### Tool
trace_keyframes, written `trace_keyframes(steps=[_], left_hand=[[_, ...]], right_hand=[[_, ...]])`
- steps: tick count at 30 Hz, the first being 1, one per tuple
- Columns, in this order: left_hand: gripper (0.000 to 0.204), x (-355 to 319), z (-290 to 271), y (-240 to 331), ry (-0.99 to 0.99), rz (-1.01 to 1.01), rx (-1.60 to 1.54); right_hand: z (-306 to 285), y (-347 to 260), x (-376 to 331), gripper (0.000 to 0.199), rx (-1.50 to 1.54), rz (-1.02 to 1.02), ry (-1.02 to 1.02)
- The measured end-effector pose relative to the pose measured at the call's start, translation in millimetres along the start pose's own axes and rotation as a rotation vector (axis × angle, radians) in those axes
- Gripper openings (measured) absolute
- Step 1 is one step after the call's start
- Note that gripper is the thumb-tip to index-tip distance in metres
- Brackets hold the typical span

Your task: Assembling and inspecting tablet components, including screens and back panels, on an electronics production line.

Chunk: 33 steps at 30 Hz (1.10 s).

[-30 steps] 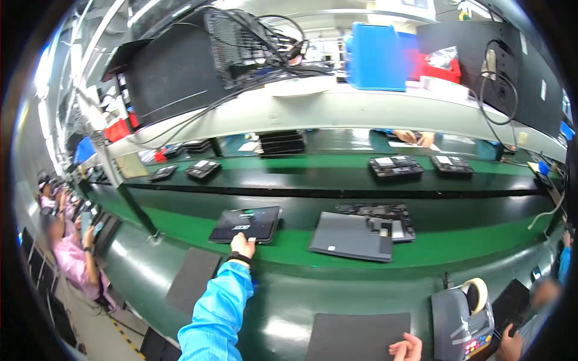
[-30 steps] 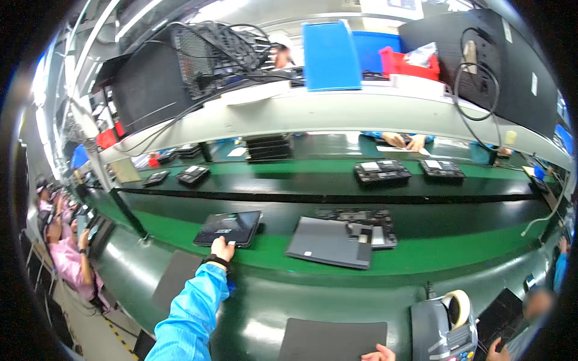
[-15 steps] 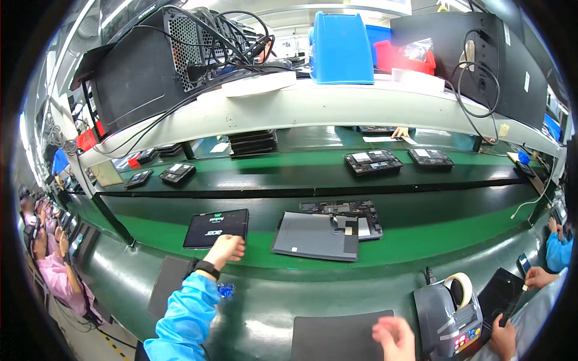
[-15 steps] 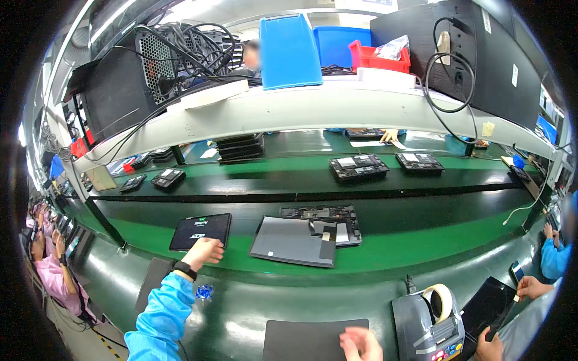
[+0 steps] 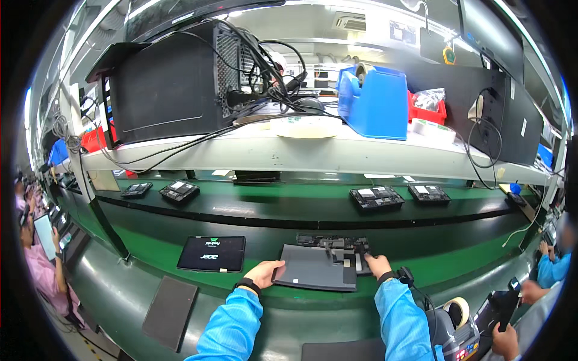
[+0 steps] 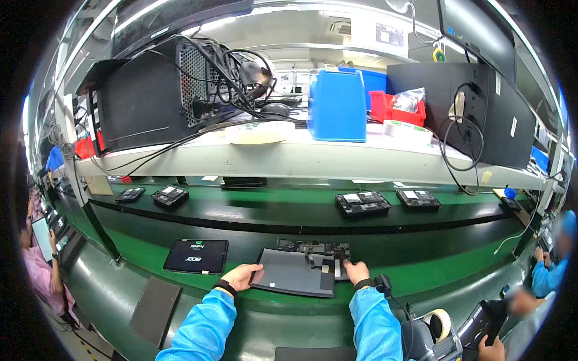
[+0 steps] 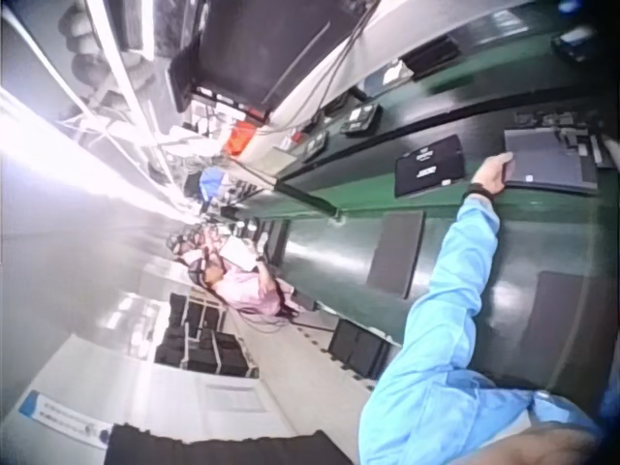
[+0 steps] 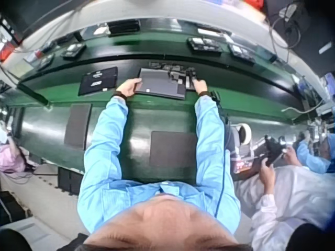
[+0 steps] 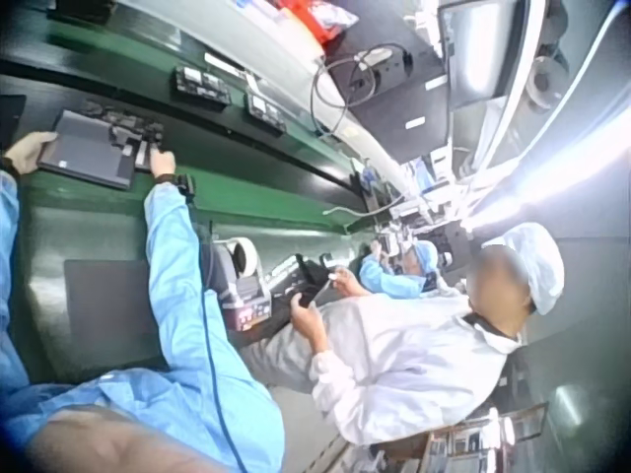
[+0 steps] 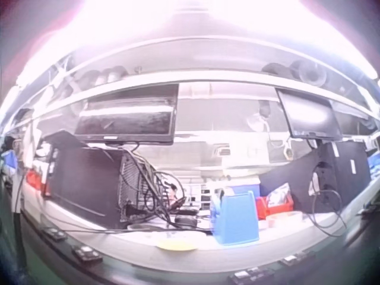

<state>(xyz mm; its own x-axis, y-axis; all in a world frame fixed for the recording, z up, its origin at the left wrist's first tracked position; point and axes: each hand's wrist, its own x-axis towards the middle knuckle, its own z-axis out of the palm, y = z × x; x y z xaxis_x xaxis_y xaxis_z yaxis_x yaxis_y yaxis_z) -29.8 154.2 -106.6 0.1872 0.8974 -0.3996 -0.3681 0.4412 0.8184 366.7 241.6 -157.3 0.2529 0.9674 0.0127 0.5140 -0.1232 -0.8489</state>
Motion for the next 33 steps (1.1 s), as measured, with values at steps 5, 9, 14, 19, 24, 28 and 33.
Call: trace_keyframes(steps=[5,9,14,19,24,28,33], left_hand=[[0.017,3.0,-2.4,-14.3,-0.01,0.036,0.025],[0.017,-50.8,15.4,-11.9,0.178,0.092,0.036],[0.015,-143.1,43.8,-13.4,0.122,0.202,0.081],[0.026,-243.3,81.7,-65.3,0.13,0.188,0.121],[0.026,-307.9,100.2,-146.3,0.179,0.177,0.072],[0.027,-325.2,114.4,-185.0,0.201,0.156,0.018],[0.029,-337.8,111.4,-193.3,0.278,0.189,-0.035]], right_hand=[[8.2,-20.2,-21.2,0.064,-0.038,0.066,-0.05],[-9.4,-58.4,-73.1,0.068,0.032,0.03,0.034],[-54.5,-84.2,-151.8,0.06,0.054,-0.03,0.089],[-112.9,-79.8,-260.5,0.053,0.176,-0.032,0.02],[-142.6,-25.7,-331.0,0.053,0.006,-0.011,0.03],[-157.5,-11.7,-360.1,0.056,-0.069,0.029,0.029],[-151.1,-0.1,-381.8,0.034,-0.248,-0.164,0.133]])
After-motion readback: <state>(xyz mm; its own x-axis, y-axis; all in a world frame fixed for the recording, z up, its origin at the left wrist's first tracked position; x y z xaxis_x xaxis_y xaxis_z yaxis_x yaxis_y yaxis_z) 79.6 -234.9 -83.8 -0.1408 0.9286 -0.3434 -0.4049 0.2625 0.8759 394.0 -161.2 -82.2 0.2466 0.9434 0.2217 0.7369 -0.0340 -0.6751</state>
